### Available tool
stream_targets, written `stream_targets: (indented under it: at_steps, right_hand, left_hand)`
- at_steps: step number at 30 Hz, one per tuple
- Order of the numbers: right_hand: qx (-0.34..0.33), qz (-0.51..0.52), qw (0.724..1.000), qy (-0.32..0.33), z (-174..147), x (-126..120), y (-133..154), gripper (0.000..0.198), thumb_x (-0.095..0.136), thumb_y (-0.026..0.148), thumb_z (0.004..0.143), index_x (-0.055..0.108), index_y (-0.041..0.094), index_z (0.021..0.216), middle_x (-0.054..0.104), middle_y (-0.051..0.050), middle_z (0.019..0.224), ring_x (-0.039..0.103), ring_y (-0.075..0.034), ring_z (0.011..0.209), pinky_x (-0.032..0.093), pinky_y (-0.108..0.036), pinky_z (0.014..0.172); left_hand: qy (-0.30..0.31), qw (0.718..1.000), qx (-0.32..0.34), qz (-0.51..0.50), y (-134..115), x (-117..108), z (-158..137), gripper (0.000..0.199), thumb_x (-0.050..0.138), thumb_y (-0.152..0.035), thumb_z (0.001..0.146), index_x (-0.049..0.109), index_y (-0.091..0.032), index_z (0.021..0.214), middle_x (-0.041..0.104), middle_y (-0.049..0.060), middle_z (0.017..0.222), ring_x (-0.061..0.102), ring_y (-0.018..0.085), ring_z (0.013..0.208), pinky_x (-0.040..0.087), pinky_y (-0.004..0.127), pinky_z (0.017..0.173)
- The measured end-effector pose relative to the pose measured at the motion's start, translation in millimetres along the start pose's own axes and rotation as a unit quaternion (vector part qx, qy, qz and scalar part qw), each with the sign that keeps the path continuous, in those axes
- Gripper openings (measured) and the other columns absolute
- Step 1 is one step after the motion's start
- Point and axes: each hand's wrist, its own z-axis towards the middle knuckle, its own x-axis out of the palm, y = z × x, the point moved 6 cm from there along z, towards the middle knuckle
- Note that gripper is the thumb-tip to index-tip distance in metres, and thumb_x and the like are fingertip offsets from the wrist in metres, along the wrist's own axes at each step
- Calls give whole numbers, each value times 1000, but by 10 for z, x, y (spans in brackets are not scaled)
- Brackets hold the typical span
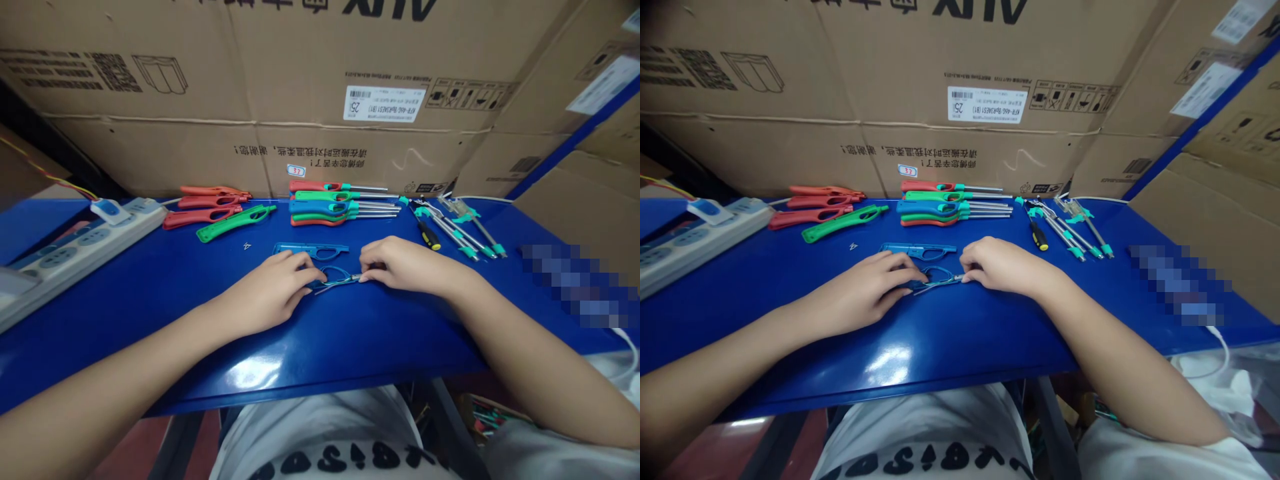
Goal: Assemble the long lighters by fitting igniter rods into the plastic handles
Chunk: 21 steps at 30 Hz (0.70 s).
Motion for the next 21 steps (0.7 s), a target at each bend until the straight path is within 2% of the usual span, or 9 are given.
stream_targets:
  at_steps: [6, 9, 13, 17, 21]
  right_hand:
    - [8, -19, 1000, -9, -3, 10, 11, 17, 67, 15, 88, 62, 16, 72, 65, -3, 79, 56, -13, 70, 35, -25, 64]
    - [34, 37, 999, -17, 8, 24, -62, 20, 73, 28, 86, 62, 16, 73, 66, -2, 76, 57, -13, 66, 36, -24, 60]
    - [81, 116, 990, -15, 32, 64, -165, 34, 70, 44, 86, 58, 18, 68, 61, 1, 59, 56, -12, 54, 38, -24, 56]
    - [157, 156, 975, 5, 56, 126, -236, 37, 72, 44, 82, 54, 19, 63, 56, 4, 49, 54, -11, 45, 36, -24, 51]
    - [176, 165, 970, 16, 77, 149, -260, 34, 75, 42, 80, 55, 19, 65, 55, 4, 49, 53, -11, 44, 36, -24, 50]
  left_hand:
    - [1, 1000, 0, 5, 7, 6, 4, 31, 51, -13, 97, 65, -23, 123, 62, 8, 116, 58, 26, 110, 47, 45, 98]
    - [4, 1000, -3, 10, 11, 4, 8, 31, 51, -12, 97, 64, -23, 124, 62, 9, 115, 58, 26, 110, 48, 45, 97]
    - [8, 1000, 3, 20, -31, 5, 1, 31, 50, -13, 98, 64, -22, 124, 62, 9, 115, 59, 26, 107, 49, 43, 95]
    - [16, 999, -5, 41, -87, 20, -26, 31, 48, -13, 98, 64, -22, 124, 62, 9, 113, 59, 26, 105, 50, 43, 93]
    - [24, 998, -19, 63, -131, 30, -42, 31, 48, -11, 97, 65, -21, 121, 62, 10, 113, 59, 26, 104, 50, 41, 92]
